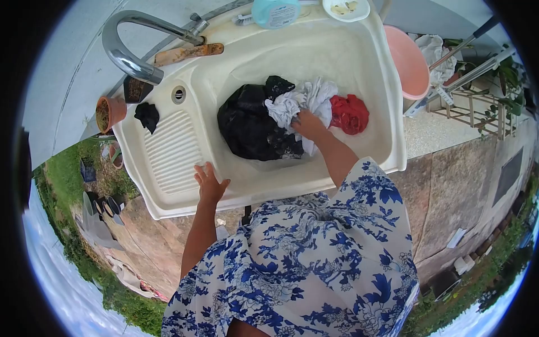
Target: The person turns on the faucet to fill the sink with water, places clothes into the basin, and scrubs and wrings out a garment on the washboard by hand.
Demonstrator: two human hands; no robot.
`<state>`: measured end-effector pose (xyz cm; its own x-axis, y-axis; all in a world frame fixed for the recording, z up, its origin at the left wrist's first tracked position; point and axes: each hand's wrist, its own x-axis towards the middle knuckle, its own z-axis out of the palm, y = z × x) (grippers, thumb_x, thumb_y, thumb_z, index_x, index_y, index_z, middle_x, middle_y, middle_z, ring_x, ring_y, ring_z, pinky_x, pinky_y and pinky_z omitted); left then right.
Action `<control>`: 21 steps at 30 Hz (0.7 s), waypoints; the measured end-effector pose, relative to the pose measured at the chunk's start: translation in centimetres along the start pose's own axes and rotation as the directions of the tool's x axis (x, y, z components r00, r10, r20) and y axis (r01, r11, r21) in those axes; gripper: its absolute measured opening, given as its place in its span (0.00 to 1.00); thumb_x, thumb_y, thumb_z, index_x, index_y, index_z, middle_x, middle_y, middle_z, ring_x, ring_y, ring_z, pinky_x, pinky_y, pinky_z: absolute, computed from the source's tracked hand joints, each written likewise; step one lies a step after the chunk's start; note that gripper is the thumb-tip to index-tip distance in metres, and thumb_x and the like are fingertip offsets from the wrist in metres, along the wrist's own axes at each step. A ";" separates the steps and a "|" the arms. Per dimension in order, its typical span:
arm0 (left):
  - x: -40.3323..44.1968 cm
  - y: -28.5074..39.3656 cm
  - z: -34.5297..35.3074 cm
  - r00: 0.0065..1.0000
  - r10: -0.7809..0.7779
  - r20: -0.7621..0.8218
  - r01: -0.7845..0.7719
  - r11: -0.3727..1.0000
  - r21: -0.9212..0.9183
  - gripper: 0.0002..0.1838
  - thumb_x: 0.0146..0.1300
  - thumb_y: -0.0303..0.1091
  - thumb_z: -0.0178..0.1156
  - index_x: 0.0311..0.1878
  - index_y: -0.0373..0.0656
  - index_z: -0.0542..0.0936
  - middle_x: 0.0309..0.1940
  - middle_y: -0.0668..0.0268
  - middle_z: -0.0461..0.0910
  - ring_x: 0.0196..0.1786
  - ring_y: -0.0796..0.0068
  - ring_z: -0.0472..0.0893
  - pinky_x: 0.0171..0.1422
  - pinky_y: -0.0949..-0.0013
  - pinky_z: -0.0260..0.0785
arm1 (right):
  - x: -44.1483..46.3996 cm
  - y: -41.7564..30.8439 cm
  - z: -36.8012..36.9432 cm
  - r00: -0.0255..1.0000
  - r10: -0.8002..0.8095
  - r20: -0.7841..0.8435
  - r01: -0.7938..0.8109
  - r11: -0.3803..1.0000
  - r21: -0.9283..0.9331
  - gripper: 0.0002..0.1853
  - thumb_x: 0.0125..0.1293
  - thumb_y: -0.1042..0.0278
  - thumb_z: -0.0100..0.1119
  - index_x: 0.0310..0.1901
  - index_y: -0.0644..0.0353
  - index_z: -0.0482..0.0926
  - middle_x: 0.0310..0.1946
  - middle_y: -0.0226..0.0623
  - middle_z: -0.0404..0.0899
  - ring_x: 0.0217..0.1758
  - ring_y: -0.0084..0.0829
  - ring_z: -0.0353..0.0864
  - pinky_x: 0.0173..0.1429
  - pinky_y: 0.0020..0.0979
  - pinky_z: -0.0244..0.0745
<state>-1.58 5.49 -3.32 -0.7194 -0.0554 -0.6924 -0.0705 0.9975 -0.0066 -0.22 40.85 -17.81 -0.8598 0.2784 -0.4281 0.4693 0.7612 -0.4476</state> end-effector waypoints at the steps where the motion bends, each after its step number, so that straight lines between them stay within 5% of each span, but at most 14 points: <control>1: 0.0 -0.1 0.1 1.000 -0.006 -0.001 0.006 1.000 -0.014 0.50 0.50 0.42 0.68 0.71 0.46 0.47 0.70 0.40 0.30 0.70 0.33 0.41 0.63 0.50 0.65 | 0.6 0.6 -2.0 0.982 -0.083 0.170 0.088 0.996 -0.026 0.19 0.54 0.63 0.55 0.46 0.64 0.77 0.44 0.43 0.78 0.48 0.48 0.77 0.51 0.43 0.73; 2: 0.1 -0.2 0.0 1.000 -0.003 -0.004 0.002 1.000 -0.006 0.50 0.50 0.43 0.68 0.71 0.46 0.47 0.70 0.40 0.30 0.70 0.33 0.41 0.63 0.51 0.65 | 2.4 3.6 -1.4 0.918 -0.344 0.197 0.395 0.837 -0.379 0.12 0.55 0.66 0.53 0.36 0.63 0.82 0.36 0.42 0.81 0.42 0.43 0.80 0.47 0.43 0.74; 3: 0.2 -0.1 0.0 1.000 0.005 -0.008 -0.005 1.000 0.002 0.50 0.50 0.43 0.68 0.71 0.46 0.47 0.70 0.40 0.30 0.70 0.32 0.41 0.63 0.51 0.65 | 3.2 3.4 -3.7 0.954 -0.130 0.270 0.238 0.876 -0.419 0.11 0.53 0.68 0.53 0.34 0.62 0.82 0.39 0.42 0.80 0.41 0.41 0.81 0.45 0.41 0.75; 5: 0.3 0.2 -0.3 1.000 -0.001 -0.007 0.001 1.000 0.002 0.50 0.50 0.43 0.68 0.71 0.46 0.48 0.70 0.41 0.30 0.70 0.32 0.41 0.63 0.51 0.65 | 4.8 3.3 -7.8 0.791 -0.413 0.452 0.598 0.681 -0.424 0.11 0.55 0.68 0.56 0.36 0.64 0.81 0.39 0.41 0.81 0.37 0.40 0.82 0.43 0.40 0.76; 6: 0.3 0.3 -0.3 1.000 -0.017 -0.001 0.017 1.000 0.019 0.50 0.50 0.43 0.68 0.71 0.46 0.48 0.70 0.41 0.30 0.70 0.32 0.41 0.63 0.51 0.65 | 3.1 0.2 -11.4 0.929 -0.121 0.351 0.064 0.984 0.167 0.11 0.57 0.68 0.56 0.39 0.65 0.79 0.37 0.42 0.81 0.38 0.37 0.81 0.45 0.37 0.76; 7: 0.4 0.2 -0.1 1.000 -0.016 0.003 0.016 1.000 0.009 0.50 0.50 0.43 0.68 0.71 0.46 0.48 0.70 0.41 0.30 0.70 0.32 0.41 0.63 0.51 0.65 | 1.2 -3.4 -15.3 0.867 0.195 0.458 -0.481 0.563 0.672 0.12 0.60 0.67 0.57 0.41 0.66 0.78 0.36 0.42 0.81 0.39 0.34 0.81 0.47 0.35 0.76; 9: 0.4 -0.1 -0.1 0.999 0.009 -0.031 -0.008 1.000 0.026 0.50 0.50 0.43 0.68 0.71 0.46 0.48 0.70 0.42 0.31 0.70 0.32 0.42 0.62 0.51 0.66 | -0.3 -5.1 -19.7 0.910 -0.027 0.415 -0.408 0.137 0.903 0.18 0.60 0.65 0.59 0.48 0.70 0.74 0.39 0.43 0.79 0.41 0.36 0.81 0.50 0.37 0.77; 12: 0.6 -0.2 0.0 0.999 0.025 -0.035 -0.026 1.000 -0.008 0.50 0.49 0.44 0.69 0.70 0.45 0.49 0.69 0.40 0.32 0.68 0.29 0.45 0.63 0.47 0.63 | -2.9 -6.3 -24.5 0.963 -0.162 0.217 -0.221 -0.010 0.975 0.21 0.61 0.66 0.57 0.52 0.72 0.70 0.45 0.47 0.78 0.47 0.37 0.79 0.54 0.37 0.75; 14: 0.1 0.1 -0.4 0.999 0.017 -0.032 -0.017 1.000 0.000 0.50 0.49 0.43 0.68 0.70 0.46 0.49 0.70 0.41 0.32 0.69 0.31 0.44 0.62 0.49 0.64 | -4.9 -6.6 -25.9 0.973 -0.227 -0.031 -0.030 -0.259 0.966 0.21 0.63 0.68 0.53 0.55 0.71 0.68 0.51 0.49 0.74 0.53 0.39 0.76 0.59 0.40 0.72; 15: 0.1 0.3 -0.6 1.000 0.010 -0.029 -0.010 1.000 0.012 0.49 0.50 0.43 0.68 0.70 0.46 0.49 0.70 0.42 0.33 0.70 0.32 0.43 0.62 0.50 0.66 | -5.1 -6.0 -25.4 0.974 -0.225 -0.032 -0.029 -0.262 0.965 0.21 0.63 0.68 0.53 0.55 0.71 0.68 0.51 0.49 0.74 0.53 0.39 0.76 0.59 0.40 0.72; 17: 0.1 0.2 -0.6 0.999 0.014 -0.029 -0.013 1.000 0.015 0.49 0.50 0.43 0.68 0.70 0.46 0.49 0.70 0.42 0.33 0.70 0.32 0.43 0.62 0.50 0.66 | -4.6 -4.0 -22.6 0.972 -0.233 -0.032 -0.112 -0.578 0.808 0.22 0.65 0.67 0.51 0.58 0.68 0.67 0.56 0.50 0.70 0.60 0.41 0.70 0.64 0.42 0.66; 19: 0.0 0.2 -0.6 1.000 0.012 -0.026 -0.012 1.000 0.014 0.49 0.50 0.43 0.68 0.70 0.46 0.49 0.70 0.42 0.33 0.70 0.32 0.44 0.62 0.50 0.66 | -2.3 -0.9 -18.2 0.986 -0.151 0.070 -0.148 -0.598 0.787 0.21 0.65 0.65 0.50 0.56 0.67 0.68 0.55 0.48 0.72 0.58 0.42 0.72 0.63 0.44 0.66; 21: 0.0 0.1 -0.5 1.000 0.013 -0.027 -0.012 1.000 0.022 0.49 0.49 0.43 0.68 0.70 0.45 0.49 0.70 0.41 0.32 0.69 0.31 0.43 0.62 0.50 0.66 | -0.9 0.2 -14.4 0.868 0.367 0.335 -0.240 -0.279 0.930 0.19 0.64 0.64 0.51 0.54 0.64 0.70 0.53 0.45 0.73 0.55 0.42 0.74 0.61 0.46 0.67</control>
<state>-1.95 5.54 -2.98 -0.7384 -0.0441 -0.6729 -0.0468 0.9988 -0.0141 -2.23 49.19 -6.22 -0.5066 0.3252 -0.7985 0.2625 -0.8240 -0.5021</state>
